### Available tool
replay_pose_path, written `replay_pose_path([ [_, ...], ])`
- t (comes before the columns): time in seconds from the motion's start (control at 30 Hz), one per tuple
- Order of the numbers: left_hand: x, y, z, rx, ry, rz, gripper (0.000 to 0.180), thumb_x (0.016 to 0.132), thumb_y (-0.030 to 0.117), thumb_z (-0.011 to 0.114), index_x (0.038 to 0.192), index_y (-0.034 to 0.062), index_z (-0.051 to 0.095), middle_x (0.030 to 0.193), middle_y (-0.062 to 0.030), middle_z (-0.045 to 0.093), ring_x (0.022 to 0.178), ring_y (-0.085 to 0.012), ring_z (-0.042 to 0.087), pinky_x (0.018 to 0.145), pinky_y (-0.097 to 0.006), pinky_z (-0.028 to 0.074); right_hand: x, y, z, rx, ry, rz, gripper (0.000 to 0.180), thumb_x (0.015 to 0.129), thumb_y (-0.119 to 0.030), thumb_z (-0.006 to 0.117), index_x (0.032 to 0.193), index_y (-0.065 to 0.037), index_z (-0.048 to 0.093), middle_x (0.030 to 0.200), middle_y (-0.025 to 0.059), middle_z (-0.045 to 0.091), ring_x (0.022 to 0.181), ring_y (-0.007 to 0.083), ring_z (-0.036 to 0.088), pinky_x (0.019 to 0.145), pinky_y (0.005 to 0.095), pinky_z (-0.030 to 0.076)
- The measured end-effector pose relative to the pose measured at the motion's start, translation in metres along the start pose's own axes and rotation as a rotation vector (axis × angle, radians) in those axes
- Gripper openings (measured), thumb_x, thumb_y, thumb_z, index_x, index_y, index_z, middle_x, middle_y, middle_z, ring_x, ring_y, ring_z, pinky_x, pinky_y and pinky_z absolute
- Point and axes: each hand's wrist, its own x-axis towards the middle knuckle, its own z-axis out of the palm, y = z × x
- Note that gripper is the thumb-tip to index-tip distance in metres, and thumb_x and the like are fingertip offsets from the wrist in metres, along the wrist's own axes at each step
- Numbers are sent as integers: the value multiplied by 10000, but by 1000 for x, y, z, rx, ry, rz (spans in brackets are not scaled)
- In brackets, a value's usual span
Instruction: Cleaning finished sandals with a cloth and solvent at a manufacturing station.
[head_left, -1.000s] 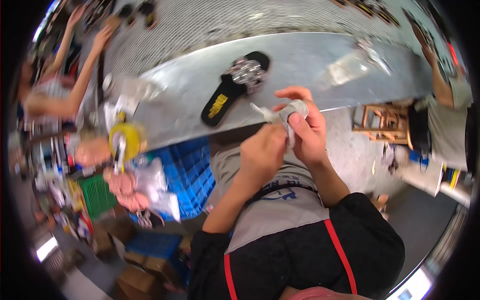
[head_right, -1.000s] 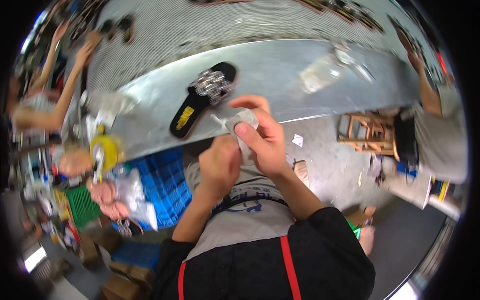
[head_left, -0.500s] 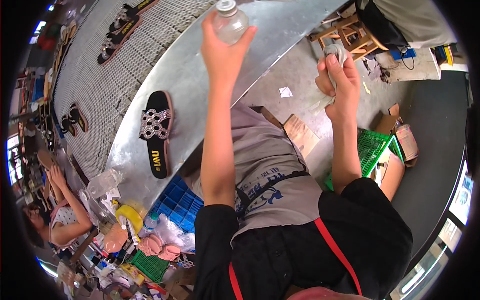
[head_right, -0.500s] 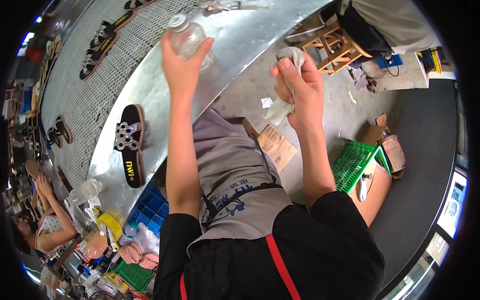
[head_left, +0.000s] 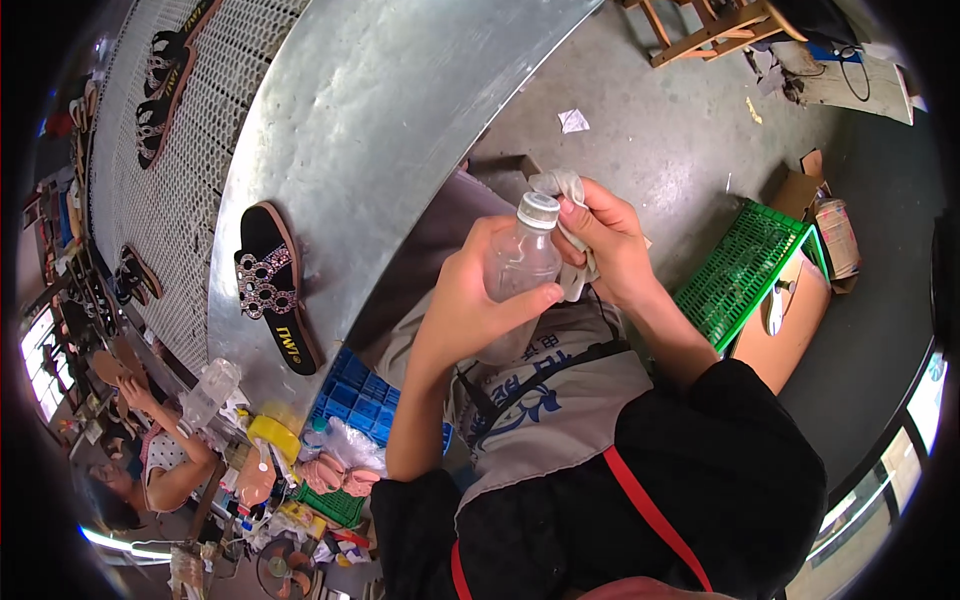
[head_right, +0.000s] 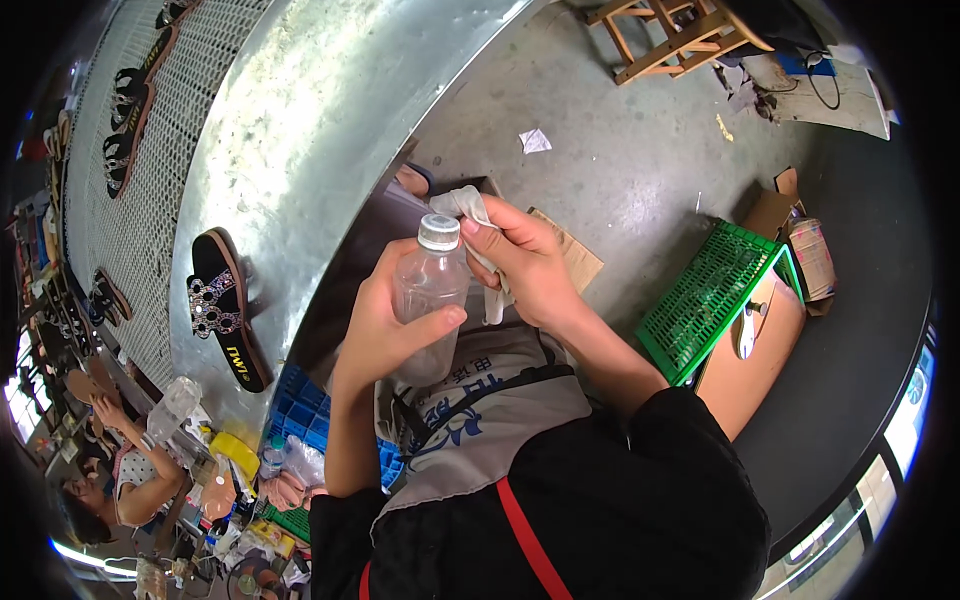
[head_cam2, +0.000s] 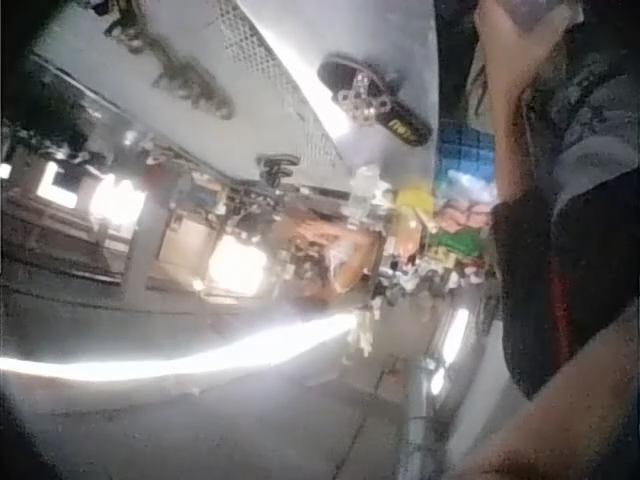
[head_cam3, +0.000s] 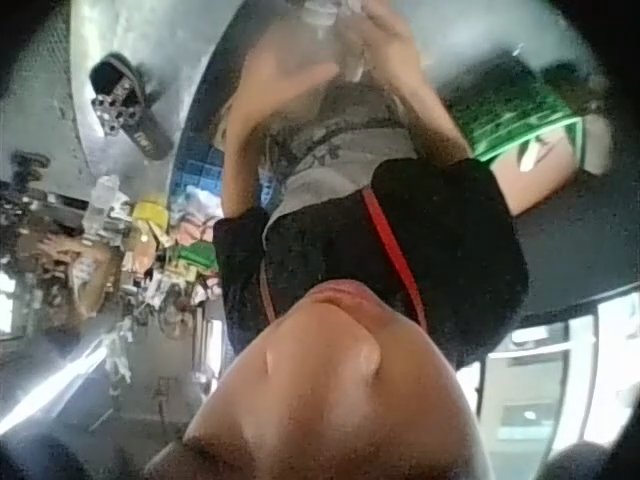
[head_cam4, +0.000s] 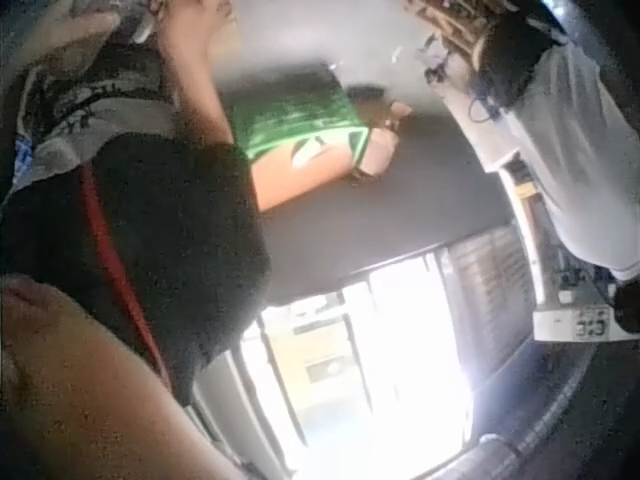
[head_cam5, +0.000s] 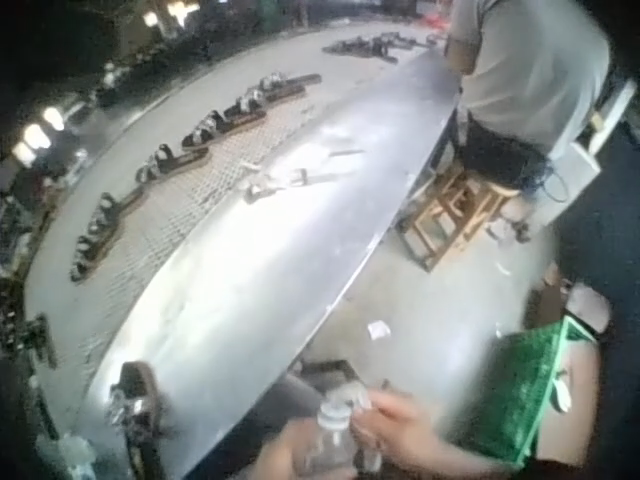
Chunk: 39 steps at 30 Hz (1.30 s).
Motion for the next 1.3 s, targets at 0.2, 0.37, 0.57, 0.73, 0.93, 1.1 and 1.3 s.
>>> replay_pose_path([
  [0.2, 1, -14, 4, -549, -151, -346, 679, 877, 289, 807, 1395, 7, 468, 1065, -110, 663, 949, -203, 694, 744, -358, 613, -3, 10, -15, -72, 29, 72, 215, 1089, -152, 548, 1212, -43, 687, 924, -35, 611, 675, 45, 463, 578, 227, 364],
  [0.37, 8, -7, 3, -792, -269, -452, 710, 892, 379, 800, 1388, 5, 457, 1049, -146, 667, 724, -263, 730, 614, -373, 618, 0, 7, -23, -97, 5, 69, 214, 1083, -133, 549, 1221, -43, 686, 933, -33, 610, 676, 47, 467, 584, 226, 371],
  [0.57, 5, -2, -6, -650, -212, -406, 770, 877, 310, 824, 1461, 9, 423, 1121, -142, 671, 889, -252, 736, 782, -368, 617, 10, 0, -16, -135, -61, 9, 206, 1066, -123, 568, 1216, -49, 688, 935, -10, 653, 659, 63, 484, 570, 225, 365],
  [0.73, 33, 26, -13, -214, 84, 316, 1023, 766, 255, 922, 1554, 0, 321, 1296, -152, 647, 1179, -259, 660, 1013, -390, 517, 17, -11, -25, -118, 277, -195, 214, 1051, -85, 562, 1243, -41, 643, 1014, 63, 693, 640, 86, 484, 559, 235, 367],
  [0.93, 111, 38, -48, 16, 577, 950, 1163, 684, 194, 968, 1603, 43, 270, 1339, -161, 627, 1251, -253, 615, 1080, -380, 466, 30, 3, -58, -174, 155, -283, 216, 1076, -81, 525, 1253, -6, 624, 1050, 72, 672, 608, 68, 460, 549, 235, 372],
  [1.1, 129, 14, -62, 55, 629, 766, 1238, 680, 342, 965, 1623, 59, 214, 1406, -192, 564, 1342, -361, 539, 1142, -426, 417, 20, 23, -61, -438, 226, -223, 211, 1079, -86, 526, 1236, -3, 640, 1057, 74, 666, 612, 56, 479, 541, 220, 365],
  [1.3, 66, 16, -82, 623, 1005, 684, 1129, 697, 397, 911, 1593, 66, 309, 1563, -207, 393, 1508, -415, 283, 1217, -632, 225, 12, 29, -29, -510, 115, -177, 214, 1074, -89, 531, 1211, 27, 648, 1009, 51, 654, 627, 55, 480, 563, 225, 384],
])
